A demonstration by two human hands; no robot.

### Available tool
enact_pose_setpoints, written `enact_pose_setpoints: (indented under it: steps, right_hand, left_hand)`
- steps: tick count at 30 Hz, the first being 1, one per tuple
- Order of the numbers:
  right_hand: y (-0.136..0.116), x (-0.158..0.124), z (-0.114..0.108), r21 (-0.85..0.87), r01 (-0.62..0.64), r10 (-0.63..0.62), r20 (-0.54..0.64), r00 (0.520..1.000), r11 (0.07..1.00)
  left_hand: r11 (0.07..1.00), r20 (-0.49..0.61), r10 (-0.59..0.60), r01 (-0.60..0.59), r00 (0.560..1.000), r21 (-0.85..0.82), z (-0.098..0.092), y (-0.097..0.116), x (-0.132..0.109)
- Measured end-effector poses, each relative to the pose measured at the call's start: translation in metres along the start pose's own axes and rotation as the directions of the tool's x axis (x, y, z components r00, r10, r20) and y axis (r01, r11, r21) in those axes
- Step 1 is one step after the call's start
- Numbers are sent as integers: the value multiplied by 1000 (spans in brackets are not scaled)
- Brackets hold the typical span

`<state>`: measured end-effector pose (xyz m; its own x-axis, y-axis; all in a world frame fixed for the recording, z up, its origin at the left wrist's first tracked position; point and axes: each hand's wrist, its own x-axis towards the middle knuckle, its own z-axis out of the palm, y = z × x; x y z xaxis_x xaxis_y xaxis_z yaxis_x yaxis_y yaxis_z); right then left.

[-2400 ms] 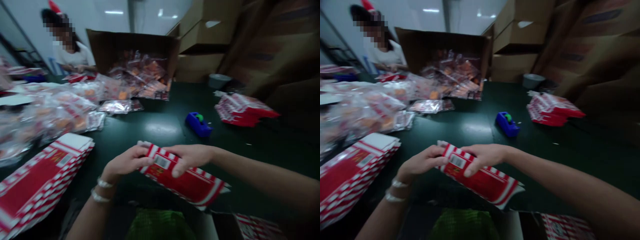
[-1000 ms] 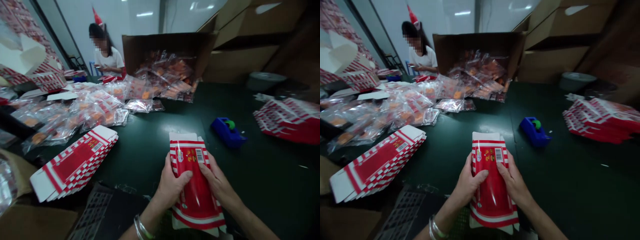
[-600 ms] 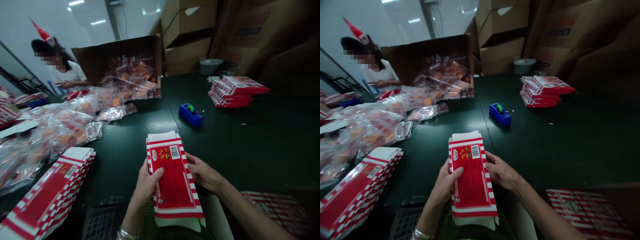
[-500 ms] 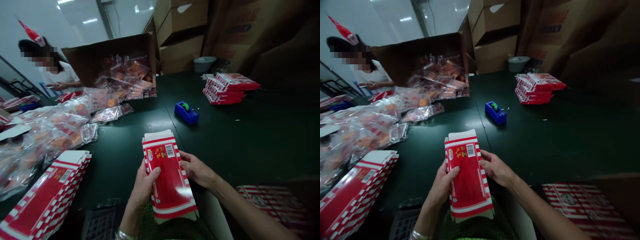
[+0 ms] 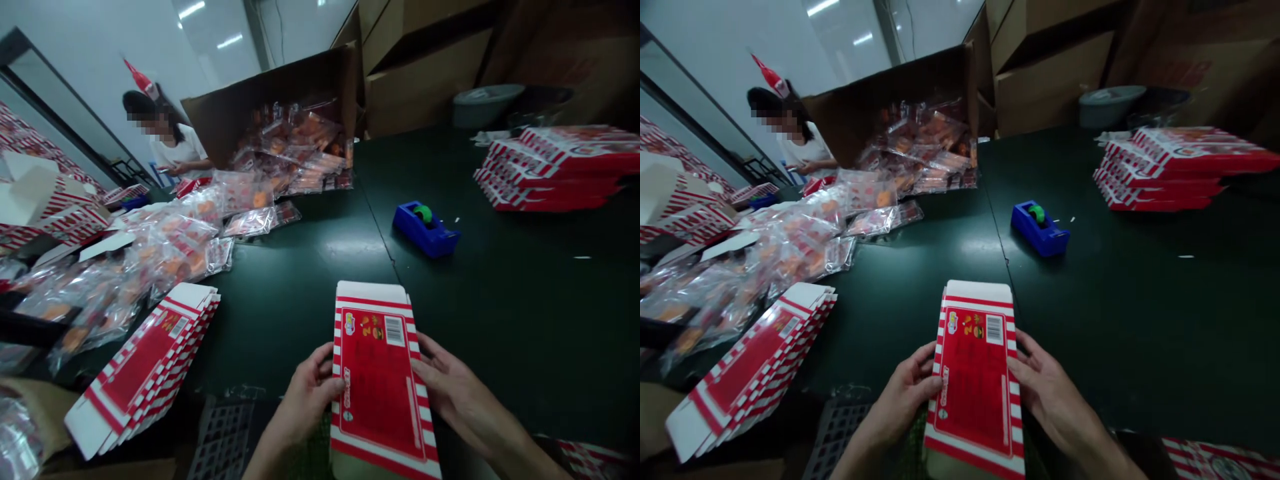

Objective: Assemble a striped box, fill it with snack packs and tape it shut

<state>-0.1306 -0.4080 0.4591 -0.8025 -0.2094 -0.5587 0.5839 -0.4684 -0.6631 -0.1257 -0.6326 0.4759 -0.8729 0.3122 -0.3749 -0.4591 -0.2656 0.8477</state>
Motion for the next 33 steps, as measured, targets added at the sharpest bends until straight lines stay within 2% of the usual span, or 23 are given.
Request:
enact_pose_setpoints:
  steps: [3,4,7,10,12,14,17,20,22,24,26,28,30,32,33]
  right_hand:
    - [1,-5,-2,-16,-61,62,54,997,998]
    - [-1,-7,-2,-26,-55,56,62,996,998]
    - [-12,-8,-4,-80,22,-15,89,996,997]
    - [-23,-5,-8,-176,100,-63,207,976,979]
    - [-26,-1,-11,-232,116,-50,274,960,966]
    - [-26,3,-11,-277,120,-35,292,956,953]
    - [-22,11,-9,-355,164,-71,260,963,920]
    - [-20,18,-5,-437,224,-125,243,962,871]
    - [-20,21,-4,-471,236,-126,253,959,850]
    - [-19,20,-3,-491,240,-124,256,959,837]
    - [-18,19,-1,-508,247,-137,244,960,825]
    - [-16,18,1,-543,283,-212,191,958,791]
    - [-15,19,3,-612,342,-344,120,931,713]
    - [-16,21,4,-686,365,-439,73,895,630]
    - [-18,23,5,-707,354,-447,60,892,612]
  left_hand:
    - [991,-136,68,-51,988,125,0,4,17]
    - [990,-143,77,-59,987,128,1,5,22]
    - [999,-29,30,-30,999,28,3,6,31]
    - [999,69,-9,11,998,-30,1,9,30]
    - [999,35,5,-6,999,41,-1,14,31]
    - [983,-63,87,-75,994,170,-2,17,34]
    - [964,-144,180,-146,973,224,-4,17,40]
    - [984,-144,139,-120,980,134,-7,16,41]
    - [987,-132,110,-92,985,133,-11,18,38]
    - [981,-108,87,-66,990,185,-16,21,35]
    - [951,-116,114,-75,987,299,-20,22,33]
    - [887,-145,200,-116,969,447,-21,20,34]
    - [824,-157,275,-148,948,546,-21,17,37]
    - [830,-164,279,-152,946,537,-19,13,41]
    - [853,-176,259,-140,950,502,-19,12,42]
